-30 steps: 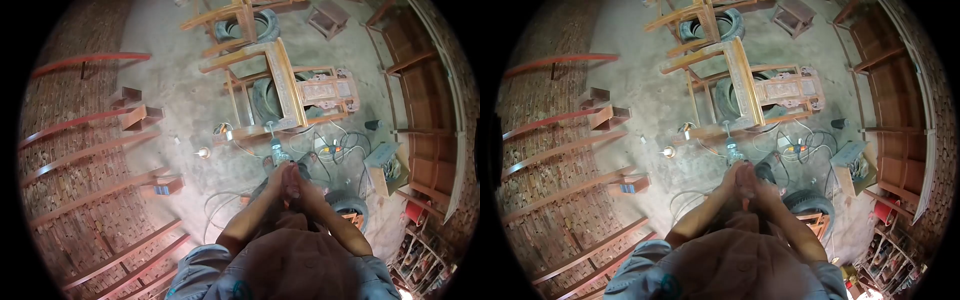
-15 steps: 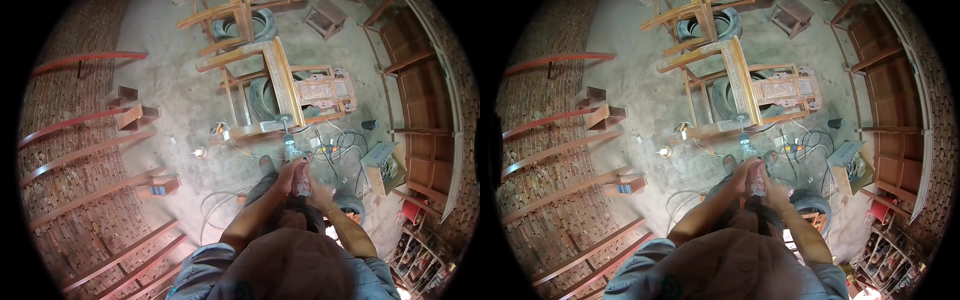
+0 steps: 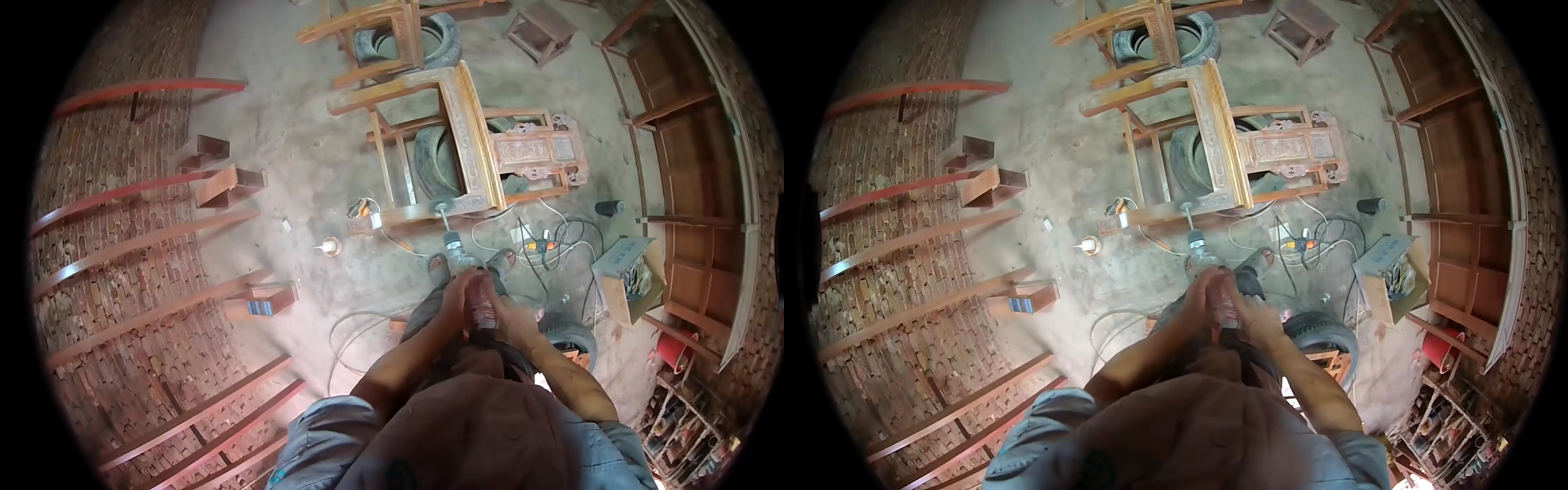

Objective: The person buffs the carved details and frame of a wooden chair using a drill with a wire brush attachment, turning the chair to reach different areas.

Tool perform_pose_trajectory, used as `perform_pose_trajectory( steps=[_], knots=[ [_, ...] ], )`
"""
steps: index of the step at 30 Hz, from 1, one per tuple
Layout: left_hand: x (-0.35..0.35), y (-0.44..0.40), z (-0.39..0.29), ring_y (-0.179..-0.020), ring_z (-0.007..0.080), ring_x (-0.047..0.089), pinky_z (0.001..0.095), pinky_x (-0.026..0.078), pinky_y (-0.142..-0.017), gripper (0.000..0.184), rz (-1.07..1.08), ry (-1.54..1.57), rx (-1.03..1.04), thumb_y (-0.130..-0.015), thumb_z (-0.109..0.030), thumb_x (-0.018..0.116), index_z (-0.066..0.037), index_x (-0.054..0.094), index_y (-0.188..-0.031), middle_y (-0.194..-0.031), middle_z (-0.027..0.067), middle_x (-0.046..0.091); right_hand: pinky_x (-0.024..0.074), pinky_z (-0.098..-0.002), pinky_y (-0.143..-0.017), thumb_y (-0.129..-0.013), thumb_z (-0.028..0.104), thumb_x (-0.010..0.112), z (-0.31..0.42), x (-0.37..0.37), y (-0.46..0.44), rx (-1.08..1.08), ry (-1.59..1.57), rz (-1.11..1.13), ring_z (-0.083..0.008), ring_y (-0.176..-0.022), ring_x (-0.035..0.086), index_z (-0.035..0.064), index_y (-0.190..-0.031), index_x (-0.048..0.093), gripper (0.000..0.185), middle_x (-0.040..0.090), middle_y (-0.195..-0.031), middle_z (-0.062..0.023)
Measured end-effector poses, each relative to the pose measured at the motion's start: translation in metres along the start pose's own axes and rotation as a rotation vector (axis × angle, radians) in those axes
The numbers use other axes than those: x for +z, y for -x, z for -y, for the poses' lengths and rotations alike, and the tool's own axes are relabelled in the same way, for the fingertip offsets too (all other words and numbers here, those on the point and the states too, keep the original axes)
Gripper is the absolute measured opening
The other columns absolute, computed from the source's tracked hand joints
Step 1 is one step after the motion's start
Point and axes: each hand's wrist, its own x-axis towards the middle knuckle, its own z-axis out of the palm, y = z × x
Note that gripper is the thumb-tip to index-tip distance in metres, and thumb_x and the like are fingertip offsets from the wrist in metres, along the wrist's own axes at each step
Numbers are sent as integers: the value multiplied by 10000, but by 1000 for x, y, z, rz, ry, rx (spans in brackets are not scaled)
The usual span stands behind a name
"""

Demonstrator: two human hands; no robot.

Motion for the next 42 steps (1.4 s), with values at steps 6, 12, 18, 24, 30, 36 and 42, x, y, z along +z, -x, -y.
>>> perform_pose_trajectory(
  steps=[6, 12, 18, 24, 30, 36, 42],
  knots=[
    [-18, -2, -4, -879, 175, 657, 332, 523, -800, 323, 173, -311, 269, -934, -310, 665, -47, 671, -1121, -1028, 66, 703, 536, -493, -639, -715, 293, 794, 13, 4, -1, 58, 0, -69, -353, -820, 664, 131, -1588, 203, 1067, 659, -905, -138],
    [-36, -8, -2, -903, 149, 647, 312, 516, -780, 287, 123, -1028, 1074, -966, -274, 619, -41, 647, -1133, -1020, 78, 689, 539, -494, -647, -704, 380, 815, 17, 3, -12, 19, 32, -55, -355, -828, 667, 117, -1584, 219, 1095, 658, -899, -158],
    [-33, -3, 17, -845, 138, 650, 297, 511, -747, 295, 100, -584, 541, -958, -278, 620, -23, 677, -1094, -971, 69, 691, 535, -505, -657, -703, 445, 819, 21, 7, 4, 70, -7, -72, -355, -812, 657, 114, -1569, 248, 1090, 648, -888, -154],
    [-23, -17, 17, -1014, 343, 667, 417, 520, -909, 584, 138, -472, 135, -738, -271, 804, -1, 604, -1215, -1095, 184, 678, 535, -501, -659, -700, 454, 820, 18, 10, 17, 151, 17, -126, -353, -817, 658, 113, -1564, 262, 1083, 646, -891, -153],
    [-19, 28, -18, -749, 175, 647, 339, 525, -677, 300, 93, -517, 651, -924, -304, 661, -38, 662, -1064, -892, 49, 662, 530, -503, -656, -717, 394, 800, 35, 17, -8, 110, 19, -30, -331, -831, 660, 107, -1547, 301, 1010, 650, -919, -143],
    [-73, 41, -65, -790, 203, 655, 386, 557, -675, 336, -59, 105, 100, -988, -374, 568, -55, 633, -1067, -945, 63, 655, 503, -528, -645, -857, 322, 666, 55, 51, -62, -183, -13, -5, -383, -819, 648, 111, -1487, 403, 715, 655, -932, -174],
    [-93, 72, -109, -849, 206, 665, 344, 577, -722, 444, -50, 145, 102, -999, -434, 552, -48, 600, -1212, -984, 66, 660, 526, -509, -664, -903, 239, 594, 111, 46, -95, -327, -54, -143, -369, -890, 640, 137, -1495, 397, 632, 588, -1215, -168]
  ],
)
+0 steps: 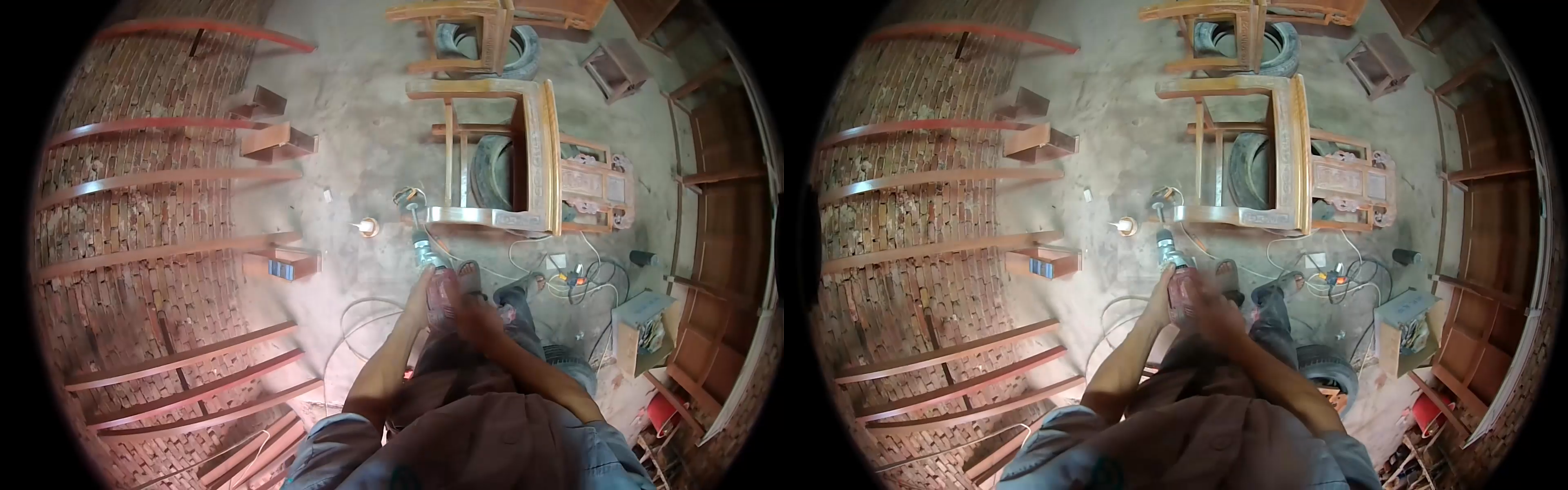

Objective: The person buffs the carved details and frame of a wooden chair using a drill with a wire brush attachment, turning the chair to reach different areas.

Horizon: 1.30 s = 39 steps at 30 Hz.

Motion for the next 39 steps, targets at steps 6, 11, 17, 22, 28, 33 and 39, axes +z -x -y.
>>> perform_pose_trajectory(
  steps=[6, 11, 17, 22, 28, 33, 39],
  knots=[
    [-32, -9, -5, -870, 222, 669, 375, 569, -741, 476, 8, -167, 136, -979, -447, 567, -53, 619, -1240, -1062, 87, 674, 531, -488, -651, -887, 232, 614, 18, 4, -13, 38, 28, 30, -360, -826, 640, 130, -1532, 350, 704, 580, -1109, -157],
    [-29, -11, 10, -944, 229, 675, 369, 573, -816, 401, -72, -304, 198, -983, -319, 562, -11, 631, -1231, -1078, 111, 689, 521, -502, -615, -844, 193, 622, 7, 3, 1, 4, 122, 56, -357, -748, 637, 82, -1540, 325, 765, 633, -907, -145],
    [-64, -39, 19, -982, 230, 679, 365, 576, -846, 407, -51, -346, 281, -991, -312, 556, -7, 624, -1252, -1126, 108, 685, 512, -542, -624, -817, 114, 576, -5, 16, 1, -67, 115, 106, -393, -755, 646, 44, -1543, 272, 791, 643, -922, -179],
    [-23, -4, -3, -965, 208, 677, 345, 572, -801, 427, -40, -254, 200, -988, -342, 555, -35, 614, -1279, -1119, 94, 685, 520, -557, -660, -823, 103, 553, 7, -7, -13, -14, 29, 198, -433, -748, 652, 63, -1565, 210, 818, 660, -920, -234],
    [-19, 6, 4, -885, 203, 666, 348, 557, -760, 344, 149, 11, 95, -970, -323, 569, -47, 627, -1167, -1029, 84, 667, 553, -511, -647, -845, 127, 594, 29, -32, -14, 28, 96, 253, -357, -767, 689, 77, -1530, 328, 736, 659, -934, -187],
    [-35, 9, 5, -879, 223, 644, 357, 545, -804, 338, 165, -69, 123, -976, -303, 567, -11, 607, -1141, -985, 97, 650, 548, -502, -608, -860, 194, 611, 21, 15, 0, -1, 187, 167, -381, -738, 677, 99, -1571, 239, 808, 670, -915, -199],
    [-107, -8, 19, -864, 272, 643, 376, 527, -788, 289, 131, -796, 607, -931, -224, 616, -15, 610, -1131, -983, 140, 664, 558, -444, -531, -866, 233, 615, 55, 28, 1, 5, 200, 98, -317, -668, 664, 127, -1572, 275, 791, 643, -795, -155]
  ],
)
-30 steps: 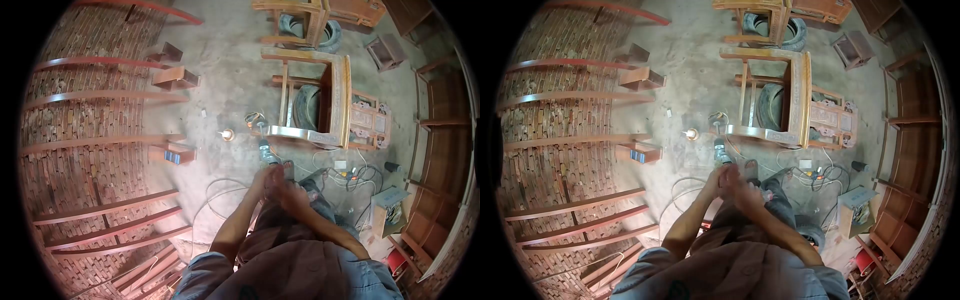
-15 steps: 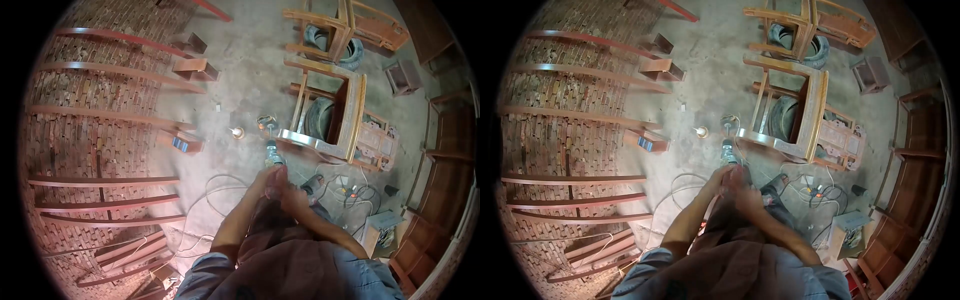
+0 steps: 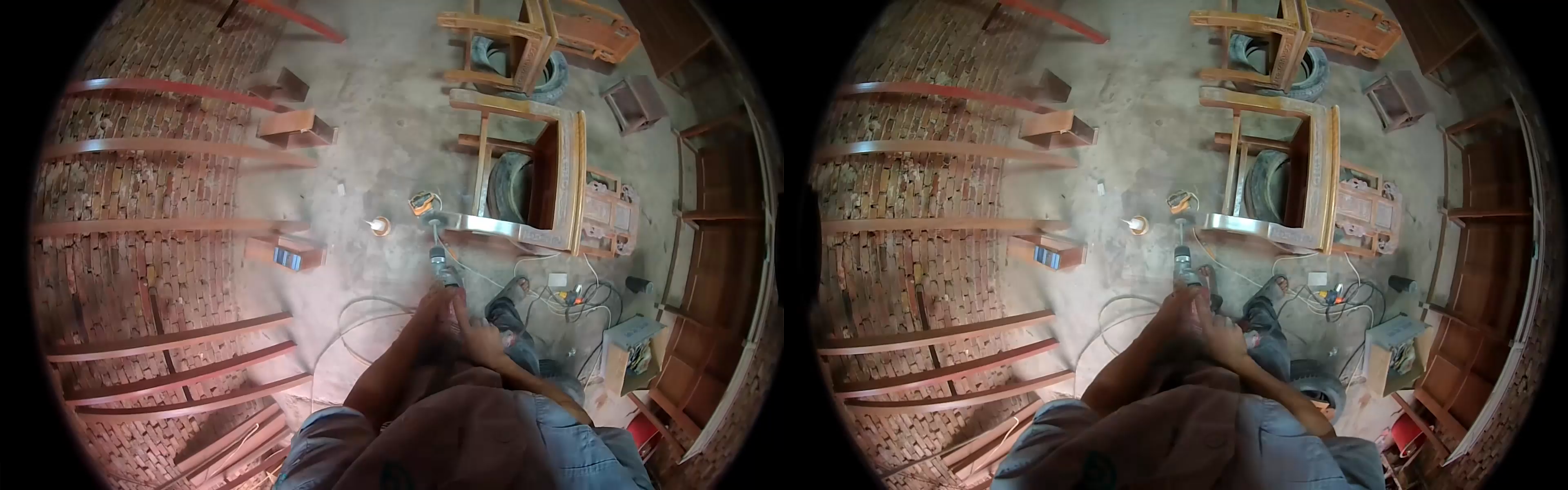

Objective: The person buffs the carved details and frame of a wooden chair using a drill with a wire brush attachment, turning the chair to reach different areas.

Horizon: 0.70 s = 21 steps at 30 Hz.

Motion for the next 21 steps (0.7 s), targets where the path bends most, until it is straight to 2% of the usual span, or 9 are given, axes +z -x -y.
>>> perform_pose_trajectory(
  steps=[2, 4, 9, 11, 14, 17, 19, 21],
  knots=[
    [-13, -1, 0, -853, 306, 647, 400, 523, -782, 271, -22, 195, -153, -911, -172, 631, -12, 610, -1128, -980, 164, 673, 563, -458, -563, -855, 204, 609, 8, 5, -5, 39, 3, 27, -324, -687, 663, 132, -1575, 264, 802, 642, -799, -160],
    [-4, 9, -79, -869, 324, 649, 418, 523, -811, 275, -50, 718, -537, -917, -151, 627, 0, 601, -1144, -986, 165, 673, 568, -477, -605, -839, 170, 607, 16, 6, -3, 44, -29, 34, -334, -710, 663, 134, -1578, 251, 821, 643, -816, -169],
    [-6, 4, -108, -875, 195, 655, 342, 539, -782, 238, 44, 452, -279, -953, -182, 624, -27, 614, -1132, -954, 81, 661, 564, -507, -683, -763, 120, 643, 24, -1, -9, 96, -87, -6, -381, -754, 658, 126, -1583, 222, 922, 639, -872, -191],
    [-2, 7, -113, -866, 160, 656, 313, 540, -768, 229, 48, 462, -286, -963, -196, 624, -38, 618, -1128, -944, 60, 661, 563, -510, -693, -741, 113, 652, 24, 0, -6, 128, -93, 5, -392, -761, 655, 122, -1587, 203, 958, 637, -883, -197],
    [4, 1, -112, -831, 140, 657, 288, 536, -743, 227, 34, 587, -419, -969, -218, 626, -51, 622, -1123, -931, 47, 665, 565, -507, -676, -717, 115, 656, 23, 2, -1, 177, -72, 100, -389, -767, 653, 110, -1594, 169, 1004, 634, -892, -200],
    [4, 1, -98, -795, 133, 653, 289, 533, -720, 232, 29, 629, -472, -970, -231, 629, -52, 624, -1117, -913, 32, 666, 567, -502, -671, -711, 126, 663, 19, 6, 3, 125, -64, 46, -387, -771, 654, 107, -1593, 173, 1009, 635, -892, -192],
    [3, 3, -115, -777, 130, 649, 289, 531, -706, 233, 10, 642, -462, -969, -240, 633, -54, 625, -1109, -905, 28, 665, 572, -492, -671, -709, 144, 673, 22, 10, 2, 120, -80, 35, -386, -775, 657, 111, -1592, 186, 1009, 639, -879, -181],
    [-4, -1, -92, -770, 126, 649, 285, 529, -692, 228, 2, 579, -496, -966, -249, 637, -57, 629, -1089, -892, 27, 663, 574, -485, -666, -713, 147, 671, 23, 11, -2, 106, -82, 20, -380, -774, 657, 110, -1590, 193, 999, 641, -868, -180]
  ],
)
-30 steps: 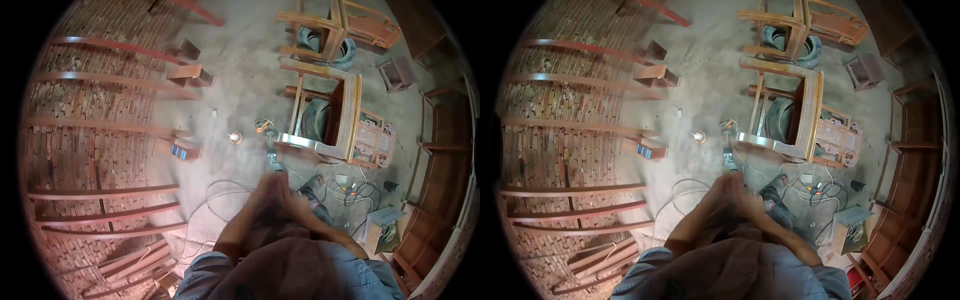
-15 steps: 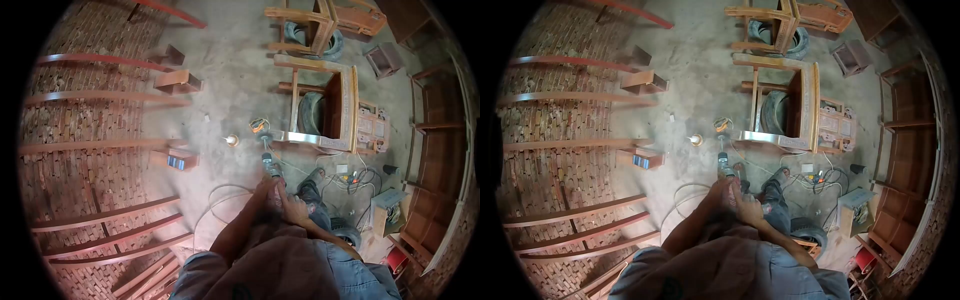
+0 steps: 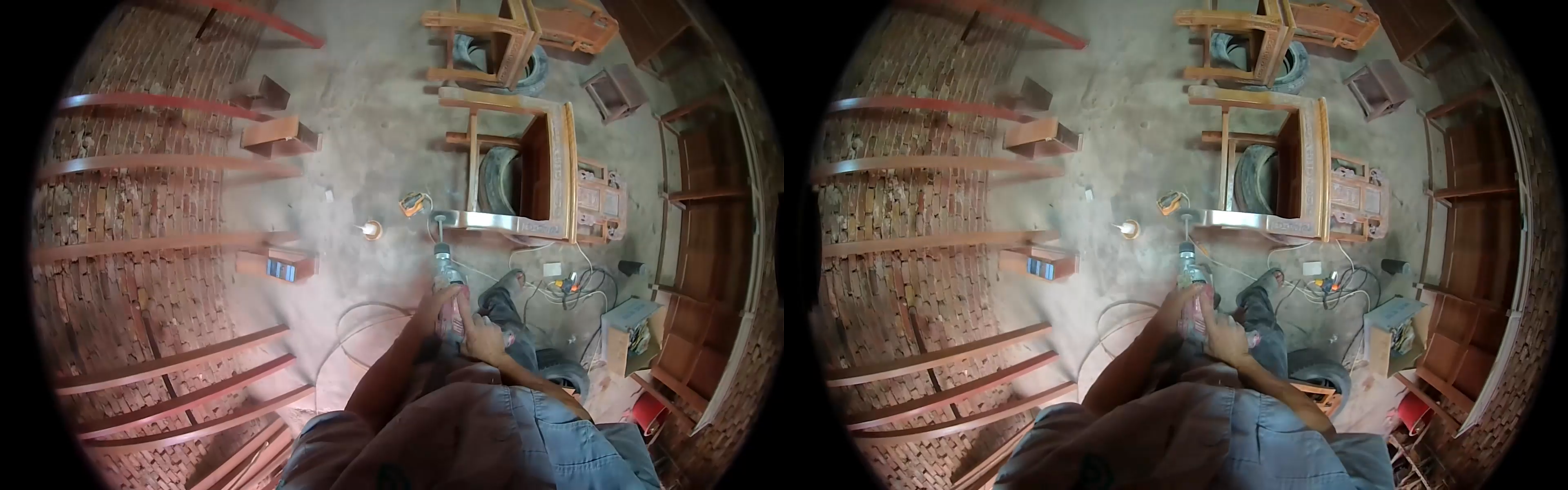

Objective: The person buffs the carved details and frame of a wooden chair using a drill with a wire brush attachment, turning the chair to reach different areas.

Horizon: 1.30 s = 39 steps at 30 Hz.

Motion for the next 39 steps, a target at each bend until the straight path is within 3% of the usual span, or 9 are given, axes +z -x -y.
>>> perform_pose_trajectory(
  steps=[4, 11, 16, 20, 27, 30, 34, 36, 39],
  knots=[
    [-1, 0, -1, -747, 115, 641, 275, 523, -668, 225, 6, -61, -27, -958, -263, 644, -58, 640, -1050, -853, 23, 657, 569, -483, -655, -705, 139, 665, 5, 6, 4, 89, 28, 66, -374, -769, 658, 104, -1592, 189, 1007, 640, -854, -188],
    [-21, -11, 0, -879, 171, 642, 318, 525, -801, 291, 160, -518, 252, -1010, -233, 526, 0, 586, -1173, -978, 61, 648, 547, -516, -654, -712, 119, 651, 4, -2, -7, 37, -68, -62, -395, -755, 654, 122, -1603, 160, 1017, 644, -844, -209],
    [20, 3, -23, -695, 94, 602, 262, 494, -639, 277, 101, -7, 9, -987, -296, 565, -43, 617, -1087, -821, 2, 618, 553, -489, -656, -728, 87, 651, 3, -15, -12, 55, -26, -32, -378, -793, 655, 115, -1585, 211, 964, 651, -886, -188],
    [-41, -37, 18, -708, 87, 597, 258, 490, -650, 272, 210, -569, 434, -981, -273, 586, -36, 612, -1112, -833, 15, 623, 551, -501, -669, -722, 88, 673, 2, -16, -16, 6, -7, -45, -392, -792, 652, 131, -1586, 212, 981, 651, -892, -198],
    [-28, -33, 17, -688, 66, 586, 258, 482, -607, 379, 89, -223, 80, -964, -335, 617, -21, 631, -1177, -802, 24, 631, 559, -501, -686, -732, 84, 671, 0, -13, -6, 89, -11, -36, -390, -787, 654, 152, -1581, 239, 955, 647, -893, -203],
    [-19, -22, 13, -709, 87, 608, 286, 501, -618, 349, 68, -454, 220, -963, -359, 613, -31, 664, -1070, -830, 32, 645, 556, -507, -668, -755, 88, 650, -4, -13, -5, 34, -33, -39, -394, -773, 653, 163, -1580, 246, 922, 650, -884, -194],
    [0, -20, 9, -723, 96, 621, 301, 505, -616, 291, 67, -168, 113, -981, -338, 594, -57, 672, -990, -823, 11, 640, 544, -518, -662, -780, 97, 636, -3, -15, -2, 72, -66, -8, -396, -779, 652, 163, -1588, 204, 919, 660, -899, -187],
    [-25, -48, 43, -750, 118, 633, 302, 520, -634, 279, 163, -285, 181, -985, -325, 592, -59, 658, -1038, -844, 13, 648, 536, -525, -676, -764, 106, 654, -9, -20, 6, 123, -79, 34, -395, -807, 649, 154, -1601, 143, 981, 664, -928, -183],
    [38, -35, 25, -785, 151, 639, 309, 527, -662, 281, 80, -154, -71, -981, -315, 596, -56, 645, -1079, -884, 25, 660, 530, -540, -737, -770, 182, 713, -20, -42, 21, 300, -224, 93, -412, -915, 657, 203, -1593, 145, 1001, 673, -1021, -181]
  ],
)
